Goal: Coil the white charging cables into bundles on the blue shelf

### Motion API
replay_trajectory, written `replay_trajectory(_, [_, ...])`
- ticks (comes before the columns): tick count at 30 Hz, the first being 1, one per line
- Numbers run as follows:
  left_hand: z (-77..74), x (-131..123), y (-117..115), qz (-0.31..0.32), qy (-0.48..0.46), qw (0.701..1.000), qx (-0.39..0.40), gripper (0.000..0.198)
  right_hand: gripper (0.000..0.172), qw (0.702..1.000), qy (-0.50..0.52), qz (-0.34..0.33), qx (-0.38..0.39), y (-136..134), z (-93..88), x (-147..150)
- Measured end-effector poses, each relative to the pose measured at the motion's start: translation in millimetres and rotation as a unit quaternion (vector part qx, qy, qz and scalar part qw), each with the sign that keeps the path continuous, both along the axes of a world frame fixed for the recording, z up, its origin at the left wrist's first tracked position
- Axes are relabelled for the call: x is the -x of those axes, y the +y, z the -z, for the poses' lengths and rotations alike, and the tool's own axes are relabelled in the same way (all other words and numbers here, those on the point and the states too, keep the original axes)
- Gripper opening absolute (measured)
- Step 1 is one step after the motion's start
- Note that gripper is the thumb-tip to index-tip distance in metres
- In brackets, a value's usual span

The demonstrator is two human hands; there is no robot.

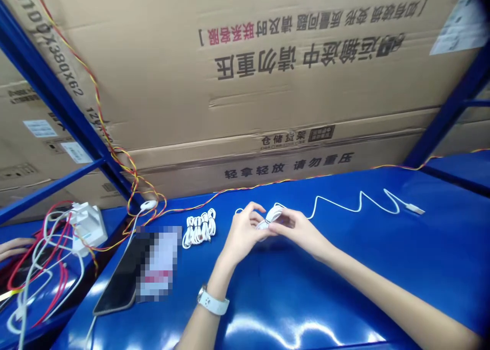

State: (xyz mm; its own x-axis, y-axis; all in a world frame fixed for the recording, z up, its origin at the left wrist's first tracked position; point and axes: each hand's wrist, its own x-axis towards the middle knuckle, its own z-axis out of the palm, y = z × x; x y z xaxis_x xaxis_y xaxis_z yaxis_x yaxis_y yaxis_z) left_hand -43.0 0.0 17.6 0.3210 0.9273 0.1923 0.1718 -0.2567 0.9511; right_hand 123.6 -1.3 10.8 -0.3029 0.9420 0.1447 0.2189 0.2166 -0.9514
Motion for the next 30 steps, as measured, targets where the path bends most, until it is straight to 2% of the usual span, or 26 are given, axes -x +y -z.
replay_trajectory(3, [-0.4,-5.5,-2.6,-0.017,0.052,0.996,-0.065,0.032,0.025,1.0,0.004,0.003,0.011,-0.6,2.7,-0.3])
replay_trajectory(6, [-1.2,-7.5,-3.9,-0.022,0.06,0.995,-0.083,0.029,0.026,1.0,0.023,-0.004,0.021,-1.2,0.5,-2.1])
replay_trajectory(10, [-2.7,-6.1,-4.0,-0.003,0.001,0.999,-0.042,0.034,0.03,0.997,0.052,-0.043,0.036,-2.5,-8.3,-6.7])
replay_trajectory(16, [-5.2,-7.6,-5.0,0.064,-0.104,0.989,0.077,0.047,0.026,0.996,0.067,-0.061,0.024,-1.5,-12.9,-12.2])
replay_trajectory(22, [-3.6,-10.2,-5.7,0.063,-0.133,0.986,0.077,0.044,0.023,0.997,0.059,-0.045,0.037,-2.2,-11.5,-11.2])
replay_trajectory(30, [-5.8,-7.1,-6.7,0.097,-0.2,0.962,0.158,0.038,0.026,0.998,0.029,-0.052,0.015,-4.3,-15.2,-13.3])
